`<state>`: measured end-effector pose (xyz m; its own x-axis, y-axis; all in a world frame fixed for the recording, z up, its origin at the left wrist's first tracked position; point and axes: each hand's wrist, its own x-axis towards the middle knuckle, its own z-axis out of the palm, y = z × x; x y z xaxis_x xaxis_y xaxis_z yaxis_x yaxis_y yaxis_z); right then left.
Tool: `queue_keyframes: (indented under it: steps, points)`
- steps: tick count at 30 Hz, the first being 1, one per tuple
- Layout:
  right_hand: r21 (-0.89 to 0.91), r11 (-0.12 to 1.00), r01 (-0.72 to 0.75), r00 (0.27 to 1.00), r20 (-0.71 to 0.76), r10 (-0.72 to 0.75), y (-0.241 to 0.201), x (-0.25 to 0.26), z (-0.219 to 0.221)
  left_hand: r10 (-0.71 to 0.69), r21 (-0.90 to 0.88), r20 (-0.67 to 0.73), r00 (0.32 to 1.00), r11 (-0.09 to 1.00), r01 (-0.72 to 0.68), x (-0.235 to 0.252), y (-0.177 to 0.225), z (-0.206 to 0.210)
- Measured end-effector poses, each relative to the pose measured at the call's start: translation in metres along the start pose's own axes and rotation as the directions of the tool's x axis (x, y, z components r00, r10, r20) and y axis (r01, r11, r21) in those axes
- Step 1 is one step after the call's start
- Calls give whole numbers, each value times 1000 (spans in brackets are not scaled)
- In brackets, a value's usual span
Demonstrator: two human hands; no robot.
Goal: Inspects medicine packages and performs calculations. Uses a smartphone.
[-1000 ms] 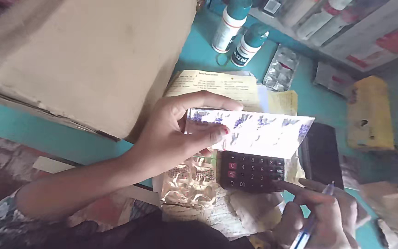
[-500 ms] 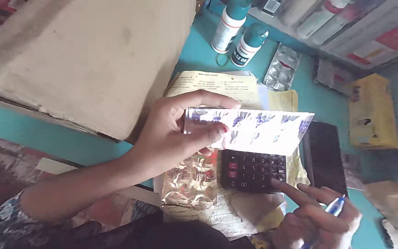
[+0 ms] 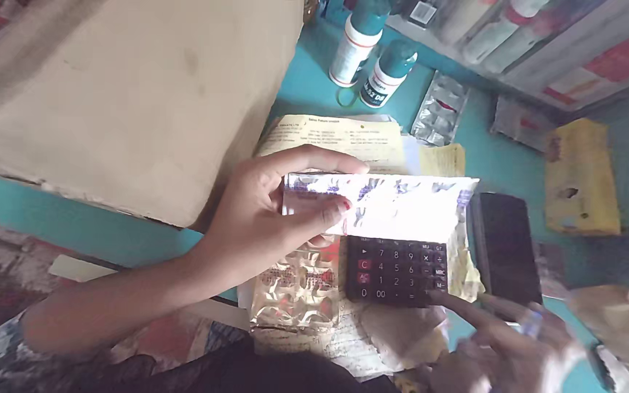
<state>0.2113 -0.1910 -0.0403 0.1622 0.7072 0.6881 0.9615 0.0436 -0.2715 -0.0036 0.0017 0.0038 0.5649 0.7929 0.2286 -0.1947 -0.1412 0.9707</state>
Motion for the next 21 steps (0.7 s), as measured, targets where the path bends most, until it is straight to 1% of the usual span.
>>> queue_keyframes:
  steps: [3, 4, 7, 9, 11, 12, 14, 16, 17, 18, 19, 21]
  points:
    - [-45, 999, -6, 1000, 18, 7, 0, 4, 3, -14, 31, -53, 999, 999, 15, 1, 0, -2]
    - [-28, 1000, -9, 1000, 15, 9, 0, 3, 2, -15, 39, -77, 997, 999, 18, 2, 1, -3]
    - [-1, 1000, 14, 995, -94, -14, 2, -3, 3, -11, 39, -111, 994, 999, 16, 5, -1, -6]
    - [18, 1000, 23, 996, -84, -21, 2, -1, 3, -30, 43, -122, 992, 998, 35, 6, -2, -7]
    - [37, 999, 34, 996, -81, -31, 2, 0, 5, -33, 114, -108, 994, 992, 45, 7, -1, -7]
    - [45, 998, 44, 996, -80, -40, 2, 1, 6, -14, 188, -95, 995, 982, 32, 7, 1, -8]
    - [53, 997, 51, 997, -59, -47, 2, 2, 6, 95, 418, -60, 994, 906, -61, 7, 3, -10]
    - [49, 997, 53, 998, -22, -52, 1, 2, 4, 245, 627, -49, 968, 762, -161, 8, 0, -15]
    - [49, 997, 55, 998, -12, -55, 1, 3, 4, 296, 699, -55, 954, 694, -175, 10, -1, -17]
    - [55, 997, 59, 998, -7, -59, 2, 4, 4, 318, 740, -64, 946, 651, -169, 11, -2, -18]
    - [60, 996, 63, 998, 1, -63, 2, 5, 4, 324, 760, -72, 943, 631, -158, 13, -2, -19]
    - [75, 995, 71, 997, 23, -73, 3, 6, 4, 312, 779, -99, 945, 615, -121, 13, -2, -20]
